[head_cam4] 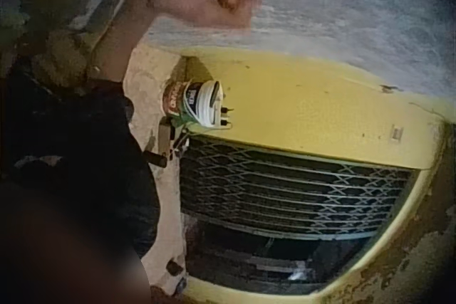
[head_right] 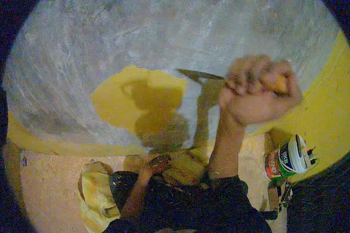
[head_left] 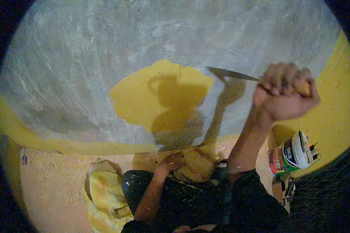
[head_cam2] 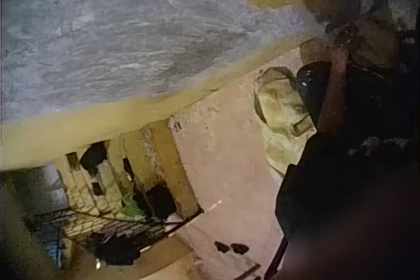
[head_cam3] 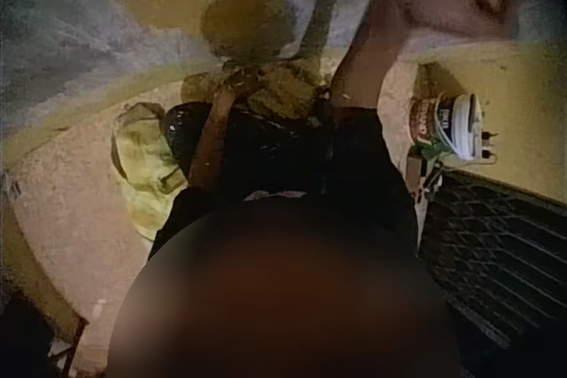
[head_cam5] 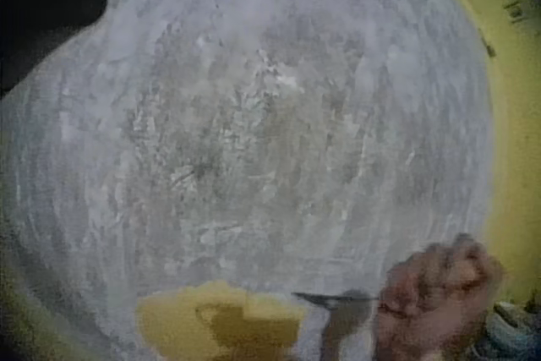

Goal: The person scrapes old yellow paint from a concrete wall using a metal putty knife.

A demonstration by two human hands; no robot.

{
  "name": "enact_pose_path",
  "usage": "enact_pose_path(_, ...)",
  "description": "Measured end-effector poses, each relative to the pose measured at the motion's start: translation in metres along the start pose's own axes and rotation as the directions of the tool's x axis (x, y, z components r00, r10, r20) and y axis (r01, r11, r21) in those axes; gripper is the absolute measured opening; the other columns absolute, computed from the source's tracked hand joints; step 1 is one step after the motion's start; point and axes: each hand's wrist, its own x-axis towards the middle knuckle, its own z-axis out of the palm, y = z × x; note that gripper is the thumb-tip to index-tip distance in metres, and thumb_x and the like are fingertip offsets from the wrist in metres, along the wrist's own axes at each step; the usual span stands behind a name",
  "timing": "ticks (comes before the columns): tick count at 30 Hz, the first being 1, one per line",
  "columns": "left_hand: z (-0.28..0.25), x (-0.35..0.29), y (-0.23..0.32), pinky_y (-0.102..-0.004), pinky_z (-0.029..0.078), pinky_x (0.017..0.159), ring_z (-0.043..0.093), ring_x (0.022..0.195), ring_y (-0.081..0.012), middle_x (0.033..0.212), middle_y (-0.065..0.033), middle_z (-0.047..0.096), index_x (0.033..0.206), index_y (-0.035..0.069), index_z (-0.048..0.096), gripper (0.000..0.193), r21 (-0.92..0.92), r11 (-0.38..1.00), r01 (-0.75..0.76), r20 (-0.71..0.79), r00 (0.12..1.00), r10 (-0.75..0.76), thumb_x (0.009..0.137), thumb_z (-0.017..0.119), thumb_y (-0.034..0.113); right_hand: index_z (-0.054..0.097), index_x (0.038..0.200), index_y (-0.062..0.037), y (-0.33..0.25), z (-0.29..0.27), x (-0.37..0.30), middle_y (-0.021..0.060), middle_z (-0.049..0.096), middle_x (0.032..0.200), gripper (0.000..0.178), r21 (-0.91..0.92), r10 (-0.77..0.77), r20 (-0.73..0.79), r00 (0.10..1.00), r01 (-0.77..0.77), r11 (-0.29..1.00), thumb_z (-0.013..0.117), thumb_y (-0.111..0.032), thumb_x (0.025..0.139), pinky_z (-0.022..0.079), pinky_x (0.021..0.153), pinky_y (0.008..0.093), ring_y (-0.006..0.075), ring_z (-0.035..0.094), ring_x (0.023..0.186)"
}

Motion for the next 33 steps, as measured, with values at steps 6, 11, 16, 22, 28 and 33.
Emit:
enact_pose_path(6, 0.009, -0.008, -0.014, -0.0370, 0.034, 0.097, 0.040, 0.116, -0.0275, 0.124, -0.0112, 0.046, 0.118, 0.006, 0.047, 0.049, -0.953, -0.301, -0.042, -0.050, 0.999, 0.019, 0.084, 0.045, 0.042, 0.043, 0.059, -0.0098, 0.016, 0.005, -0.006, -0.0003, 0.031, 0.043, 0.035, -0.057, -0.082, -0.024, 0.996, 0.081, 0.995, 0.032, -0.033, 0.083, 0.025, 0.031, 0.0225, 0.0094, 0.026, 0.033)
enact_pose_path(11, 0.020, 0.027, -0.027, -0.0359, 0.036, 0.095, 0.042, 0.114, -0.0270, 0.122, -0.0098, 0.047, 0.116, 0.009, 0.048, 0.044, -0.138, 0.989, 0.049, -0.062, 0.996, -0.058, 0.085, 0.045, 0.039, 0.038, 0.055, -0.0105, -0.009, 0.003, -0.007, -0.0004, 0.030, 0.042, 0.035, -0.001, -0.030, 0.034, 0.999, 0.030, 1.000, 0.032, -0.032, 0.083, 0.024, 0.031, 0.0222, 0.0093, 0.026, 0.033)
enact_pose_path(16, 0.004, 0.019, -0.011, -0.0352, 0.037, 0.095, 0.042, 0.114, -0.0261, 0.122, -0.0102, 0.047, 0.114, 0.009, 0.049, 0.045, -0.482, 0.859, 0.175, 0.015, 0.981, -0.191, 0.083, 0.047, 0.040, 0.035, 0.054, -0.0122, 0.012, -0.002, -0.007, -0.0011, 0.029, 0.043, 0.034, -0.096, -0.075, -0.040, 0.996, 0.071, 0.993, 0.031, -0.031, 0.083, 0.022, 0.029, 0.0225, 0.0090, 0.025, 0.032)
enact_pose_path(22, -0.053, -0.028, 0.053, -0.0352, 0.036, 0.095, 0.041, 0.114, -0.0261, 0.123, -0.0121, 0.046, 0.114, 0.007, 0.049, 0.051, -0.861, 0.494, 0.117, 0.014, 0.978, -0.207, 0.080, 0.050, 0.045, 0.039, 0.058, -0.0106, -0.010, 0.002, -0.003, 0.0000, 0.029, 0.041, 0.036, 0.033, -0.071, -0.039, 0.997, 0.072, 0.997, 0.029, -0.032, 0.085, 0.023, 0.029, 0.0231, 0.0096, 0.024, 0.031)
enact_pose_path(28, -0.021, 0.010, 0.004, -0.0378, 0.033, 0.097, 0.039, 0.117, -0.0287, 0.127, -0.0154, 0.041, 0.117, 0.004, 0.046, 0.064, -0.268, 0.957, 0.110, 0.101, 0.991, -0.085, 0.077, 0.049, 0.053, 0.035, 0.055, -0.0120, 0.012, 0.002, -0.011, -0.0008, 0.029, 0.042, 0.035, -0.058, -0.058, -0.031, 0.998, 0.056, 0.997, 0.031, -0.031, 0.084, 0.022, 0.031, 0.0225, 0.0091, 0.025, 0.033)
enact_pose_path(33, 0.016, 0.023, -0.017, -0.0387, 0.033, 0.097, 0.040, 0.116, -0.0298, 0.126, -0.0155, 0.041, 0.117, 0.004, 0.046, 0.062, 0.004, 1.000, 0.018, 0.117, 0.993, -0.018, 0.078, 0.049, 0.052, 0.038, 0.056, -0.0109, -0.009, -0.003, -0.006, -0.0002, 0.029, 0.042, 0.035, 0.044, -0.045, 0.012, 0.999, 0.044, 0.998, 0.031, -0.031, 0.084, 0.022, 0.031, 0.0224, 0.0093, 0.023, 0.033)
